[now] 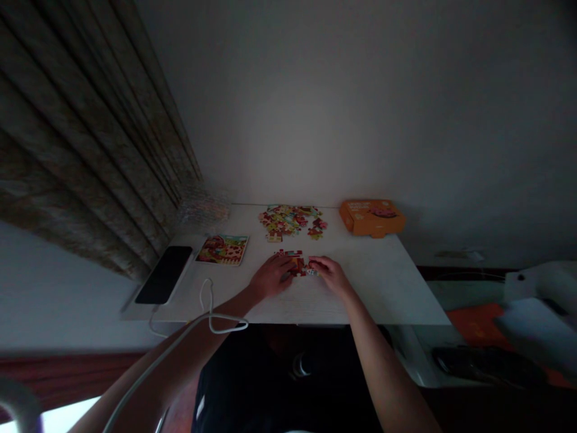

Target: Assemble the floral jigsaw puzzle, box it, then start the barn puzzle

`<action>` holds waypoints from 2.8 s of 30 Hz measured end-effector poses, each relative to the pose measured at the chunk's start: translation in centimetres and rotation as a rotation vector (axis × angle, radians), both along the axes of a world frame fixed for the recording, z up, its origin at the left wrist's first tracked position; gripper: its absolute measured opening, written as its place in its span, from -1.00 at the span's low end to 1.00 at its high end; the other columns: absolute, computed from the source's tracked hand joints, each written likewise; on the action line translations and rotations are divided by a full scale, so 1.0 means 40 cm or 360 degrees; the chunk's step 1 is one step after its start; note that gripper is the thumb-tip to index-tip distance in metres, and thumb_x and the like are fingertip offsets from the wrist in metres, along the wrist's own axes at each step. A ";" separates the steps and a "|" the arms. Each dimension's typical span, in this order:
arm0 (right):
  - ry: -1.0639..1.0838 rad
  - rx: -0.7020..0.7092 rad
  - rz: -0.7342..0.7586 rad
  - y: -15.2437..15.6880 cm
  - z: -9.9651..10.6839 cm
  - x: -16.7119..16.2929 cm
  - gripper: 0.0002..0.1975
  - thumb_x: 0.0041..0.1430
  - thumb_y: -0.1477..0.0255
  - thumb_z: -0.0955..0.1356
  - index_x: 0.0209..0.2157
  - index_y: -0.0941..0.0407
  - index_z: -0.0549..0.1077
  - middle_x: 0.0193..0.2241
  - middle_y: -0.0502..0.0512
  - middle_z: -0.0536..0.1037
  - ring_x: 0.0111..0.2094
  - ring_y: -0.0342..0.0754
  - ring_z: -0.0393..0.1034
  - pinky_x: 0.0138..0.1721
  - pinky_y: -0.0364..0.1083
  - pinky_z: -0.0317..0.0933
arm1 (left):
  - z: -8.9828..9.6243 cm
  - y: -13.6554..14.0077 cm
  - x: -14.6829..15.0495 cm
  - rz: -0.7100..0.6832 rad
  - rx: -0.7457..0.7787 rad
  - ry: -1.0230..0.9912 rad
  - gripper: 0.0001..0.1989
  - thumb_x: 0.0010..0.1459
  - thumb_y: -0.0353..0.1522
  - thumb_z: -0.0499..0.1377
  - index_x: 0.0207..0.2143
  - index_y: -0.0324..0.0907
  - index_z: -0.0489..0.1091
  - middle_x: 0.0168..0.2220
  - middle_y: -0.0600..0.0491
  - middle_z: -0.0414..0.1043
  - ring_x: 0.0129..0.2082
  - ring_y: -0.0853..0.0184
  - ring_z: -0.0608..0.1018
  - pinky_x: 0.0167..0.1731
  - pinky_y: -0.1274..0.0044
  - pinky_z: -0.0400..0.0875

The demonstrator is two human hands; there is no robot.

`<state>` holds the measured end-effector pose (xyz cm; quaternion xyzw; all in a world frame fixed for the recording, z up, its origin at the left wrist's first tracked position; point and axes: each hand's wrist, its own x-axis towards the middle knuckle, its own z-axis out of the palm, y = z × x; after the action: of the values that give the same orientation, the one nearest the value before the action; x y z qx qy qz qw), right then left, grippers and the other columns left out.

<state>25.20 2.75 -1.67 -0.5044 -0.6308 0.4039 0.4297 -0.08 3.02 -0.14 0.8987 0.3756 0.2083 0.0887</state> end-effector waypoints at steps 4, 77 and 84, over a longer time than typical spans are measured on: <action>-0.0315 0.0131 0.0047 0.007 -0.010 -0.002 -0.72 0.28 0.22 0.36 -0.08 -0.01 0.64 -0.24 0.13 0.63 -0.21 0.05 0.49 -0.08 0.05 0.35 | -0.004 0.001 -0.001 -0.0001 -0.0009 -0.0006 -0.60 0.27 -0.36 0.16 0.15 -0.07 0.45 0.19 -0.06 0.45 0.22 0.16 0.46 0.31 0.20 0.27; 0.0123 0.0064 -0.0193 0.299 0.048 0.012 -0.55 -0.09 0.29 0.50 -0.10 0.02 0.46 -0.33 0.00 0.58 -0.36 -0.04 0.47 -0.39 -0.07 0.40 | 0.010 0.003 0.000 0.0007 0.0029 -0.0127 -0.58 0.30 -0.28 0.14 0.20 -0.09 0.36 0.20 -0.10 0.42 0.23 0.13 0.42 0.25 0.20 0.29; 0.0549 -0.0049 -0.0490 0.051 -0.002 0.038 -0.61 0.01 0.14 0.50 -0.22 0.09 0.46 -0.34 0.06 0.61 -0.34 -0.01 0.51 -0.34 -0.08 0.38 | 0.007 0.004 0.004 -0.0103 0.0052 -0.0038 -0.61 0.32 -0.28 0.13 0.18 -0.07 0.39 0.21 -0.08 0.42 0.22 0.12 0.43 0.27 0.17 0.26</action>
<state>26.71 4.81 -1.76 -0.5246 -0.4573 0.4234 0.5800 0.07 3.17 0.14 0.9091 0.3419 0.2223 0.0851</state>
